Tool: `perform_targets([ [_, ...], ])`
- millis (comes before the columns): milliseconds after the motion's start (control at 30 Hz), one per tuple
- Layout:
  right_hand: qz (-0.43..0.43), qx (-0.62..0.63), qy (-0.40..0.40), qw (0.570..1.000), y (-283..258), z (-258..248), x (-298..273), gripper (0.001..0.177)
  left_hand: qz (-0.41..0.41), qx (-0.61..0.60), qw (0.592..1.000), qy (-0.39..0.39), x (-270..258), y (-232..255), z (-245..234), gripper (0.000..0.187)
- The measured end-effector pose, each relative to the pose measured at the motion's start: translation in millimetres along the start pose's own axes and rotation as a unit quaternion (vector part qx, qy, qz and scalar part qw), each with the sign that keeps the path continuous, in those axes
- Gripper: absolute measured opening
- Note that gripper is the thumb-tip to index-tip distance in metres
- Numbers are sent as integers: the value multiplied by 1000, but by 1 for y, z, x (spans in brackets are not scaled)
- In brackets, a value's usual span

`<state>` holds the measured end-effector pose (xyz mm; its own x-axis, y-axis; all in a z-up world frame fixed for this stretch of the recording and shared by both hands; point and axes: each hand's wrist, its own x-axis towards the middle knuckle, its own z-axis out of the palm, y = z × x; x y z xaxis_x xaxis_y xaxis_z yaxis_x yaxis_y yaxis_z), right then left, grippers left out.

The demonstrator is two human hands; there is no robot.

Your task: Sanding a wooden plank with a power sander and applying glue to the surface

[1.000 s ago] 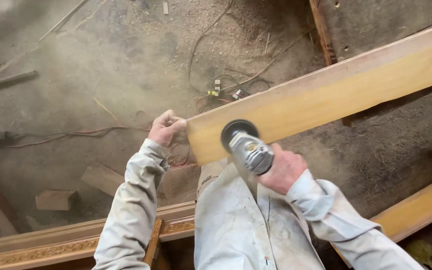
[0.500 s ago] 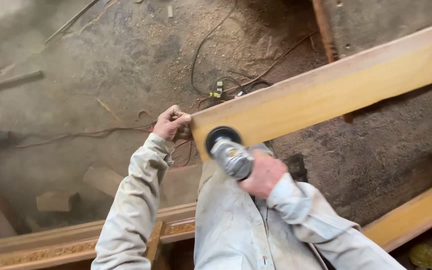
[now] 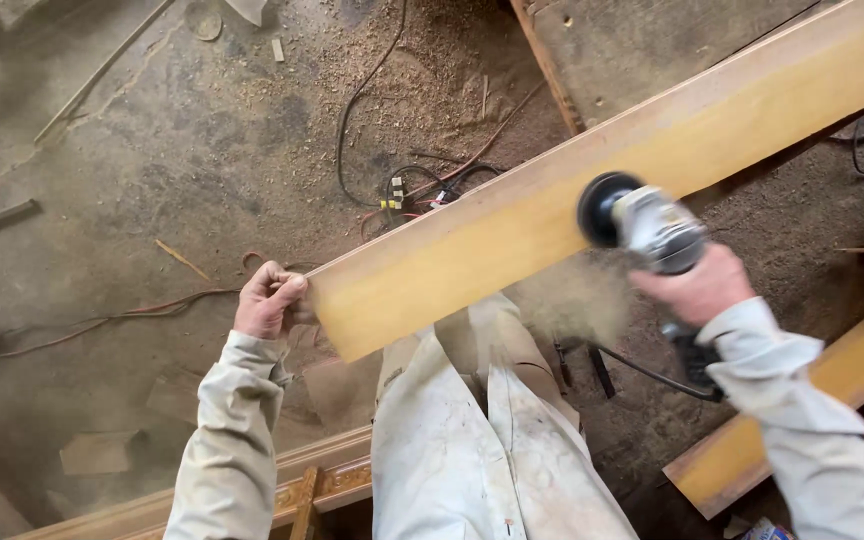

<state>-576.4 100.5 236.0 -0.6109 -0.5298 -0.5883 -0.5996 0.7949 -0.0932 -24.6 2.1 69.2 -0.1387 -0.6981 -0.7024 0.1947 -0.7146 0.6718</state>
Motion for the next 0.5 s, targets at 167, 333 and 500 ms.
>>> perform_targets([
  [167, 48, 27, 56, 997, 95, -46, 108, 62, -5, 6, 1000, 12, -2, 0, -8, 33],
  [333, 43, 72, 92, 992, 116, -73, 150, 54, -17, 19, 1000, 3, -10, 14, -1, 29],
  [500, 27, 37, 44, 998, 42, -34, 56, 51, -13, 0, 999, -31, 0, -1, -15, 28],
])
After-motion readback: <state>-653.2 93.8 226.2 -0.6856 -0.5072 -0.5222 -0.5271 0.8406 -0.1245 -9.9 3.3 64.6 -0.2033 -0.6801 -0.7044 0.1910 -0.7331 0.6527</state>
